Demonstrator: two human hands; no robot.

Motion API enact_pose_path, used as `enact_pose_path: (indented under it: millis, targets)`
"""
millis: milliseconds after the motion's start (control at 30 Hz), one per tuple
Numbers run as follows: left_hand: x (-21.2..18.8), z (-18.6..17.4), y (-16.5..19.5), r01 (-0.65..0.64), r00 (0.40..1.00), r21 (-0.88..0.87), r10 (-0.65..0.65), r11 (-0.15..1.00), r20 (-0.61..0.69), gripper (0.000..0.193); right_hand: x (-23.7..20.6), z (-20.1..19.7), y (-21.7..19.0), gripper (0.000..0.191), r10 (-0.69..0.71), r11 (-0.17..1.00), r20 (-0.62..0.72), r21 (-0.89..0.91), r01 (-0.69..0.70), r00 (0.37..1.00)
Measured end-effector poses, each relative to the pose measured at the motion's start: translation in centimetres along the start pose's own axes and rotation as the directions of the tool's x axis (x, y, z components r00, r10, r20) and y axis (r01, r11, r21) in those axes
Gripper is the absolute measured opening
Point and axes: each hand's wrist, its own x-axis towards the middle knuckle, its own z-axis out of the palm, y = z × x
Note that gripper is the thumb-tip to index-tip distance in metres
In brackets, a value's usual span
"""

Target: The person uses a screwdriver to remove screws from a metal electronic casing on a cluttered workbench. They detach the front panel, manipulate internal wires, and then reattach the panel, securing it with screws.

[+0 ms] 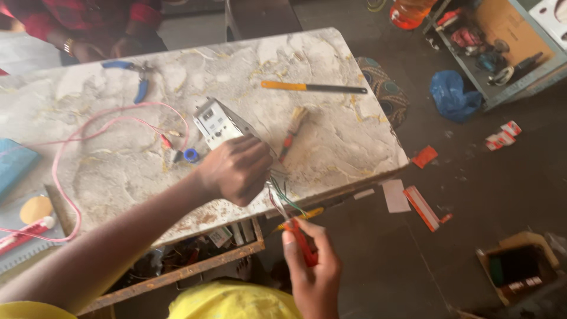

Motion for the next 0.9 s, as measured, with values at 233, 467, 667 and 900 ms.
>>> enact_pose_path:
  millis: [233,467,667,900]
  targets:
    - [-0.1,0.0,-0.2,-0.027,1.000,0.025,0.027,0.999,-0.011,0.009,0.6,-0.2,3.2,0.027,0.061,0.998,0.084,0.019,-0.063,0.995]
    - [-0.3,-0.2,0.0,-0.020,1.000,0.006,0.021,1.000,-0.017,0.013,0.9,-0.2,4.0,0.029,-0.099,0.995,0.108,-0.009,0.101,0.989]
    - [-0.7,0.1,-0.3,-0.028,0.999,-0.001,0.028,1.000,-0.036,0.015,1.3,-0.5,3.9,0.032,-0.216,0.974,0.139,-0.041,0.223,0.967]
    - [-1.4,-0.2,-0.1,-0.041,0.999,0.005,0.041,0.999,-0.013,0.019,3.8,-2.8,1.4,0.041,0.512,0.361,0.715,0.323,-0.875,0.476]
